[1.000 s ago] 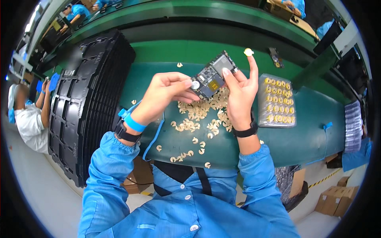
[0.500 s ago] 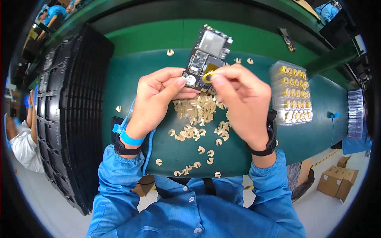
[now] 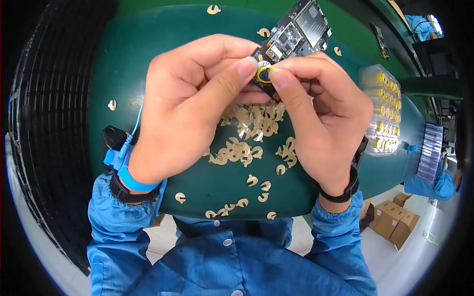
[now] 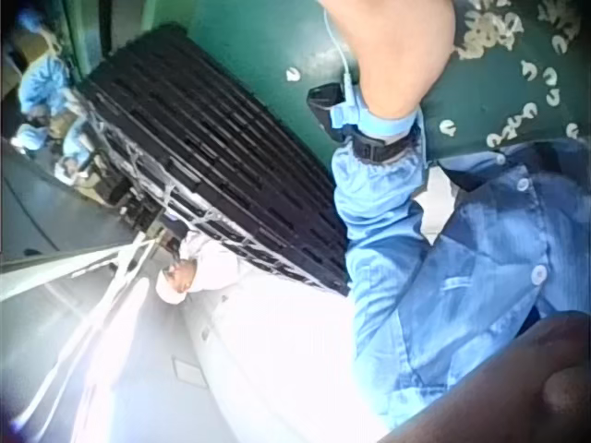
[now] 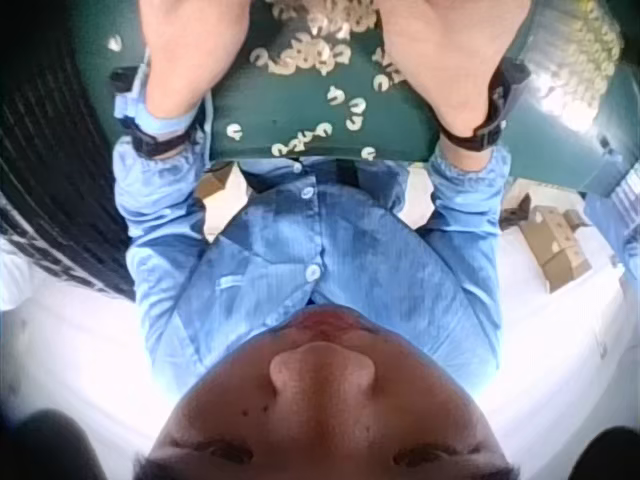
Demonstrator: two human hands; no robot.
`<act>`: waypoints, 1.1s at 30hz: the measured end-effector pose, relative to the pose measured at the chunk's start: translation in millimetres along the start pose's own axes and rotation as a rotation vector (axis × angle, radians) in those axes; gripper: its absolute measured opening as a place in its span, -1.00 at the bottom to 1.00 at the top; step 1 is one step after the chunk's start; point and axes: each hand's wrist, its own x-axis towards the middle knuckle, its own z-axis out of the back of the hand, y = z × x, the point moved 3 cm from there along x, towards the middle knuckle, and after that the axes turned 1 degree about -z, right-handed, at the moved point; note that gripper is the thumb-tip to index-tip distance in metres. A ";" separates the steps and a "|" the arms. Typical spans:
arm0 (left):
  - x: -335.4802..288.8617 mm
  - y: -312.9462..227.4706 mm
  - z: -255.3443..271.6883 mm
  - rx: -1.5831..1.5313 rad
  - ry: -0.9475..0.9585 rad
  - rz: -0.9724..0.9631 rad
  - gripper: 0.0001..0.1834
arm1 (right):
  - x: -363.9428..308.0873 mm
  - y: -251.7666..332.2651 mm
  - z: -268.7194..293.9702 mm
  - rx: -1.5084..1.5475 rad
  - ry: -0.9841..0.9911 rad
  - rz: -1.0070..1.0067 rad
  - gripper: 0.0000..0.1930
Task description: The recorder is applying small yellow labels to specific components on a circuit board at a factory assembly line.
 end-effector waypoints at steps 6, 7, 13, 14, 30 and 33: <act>-2.2 2.9 -2.3 -0.010 -0.018 -0.009 -0.68 | -2.1 -1.9 -0.9 0.020 -0.019 -0.002 -0.92; -2.5 3.0 -3.0 -0.011 -0.016 -0.007 -0.68 | -2.3 -0.9 -0.6 0.013 -0.019 -0.001 -0.92; -1.1 3.9 -2.1 -0.020 0.017 -0.035 -0.68 | -1.3 -1.5 1.0 0.015 -0.023 0.010 -0.91; -1.0 4.5 -2.0 -0.015 0.014 -0.038 -0.68 | -0.9 -2.0 0.6 0.020 -0.019 0.021 -0.91; -8.4 7.3 -16.5 0.043 -0.068 -0.236 -0.68 | 0.6 -6.4 0.3 0.026 -0.024 0.089 -0.90; -9.4 7.2 -13.4 0.032 -0.062 -0.252 -0.67 | 1.0 -6.2 -1.2 0.041 -0.024 0.119 -0.89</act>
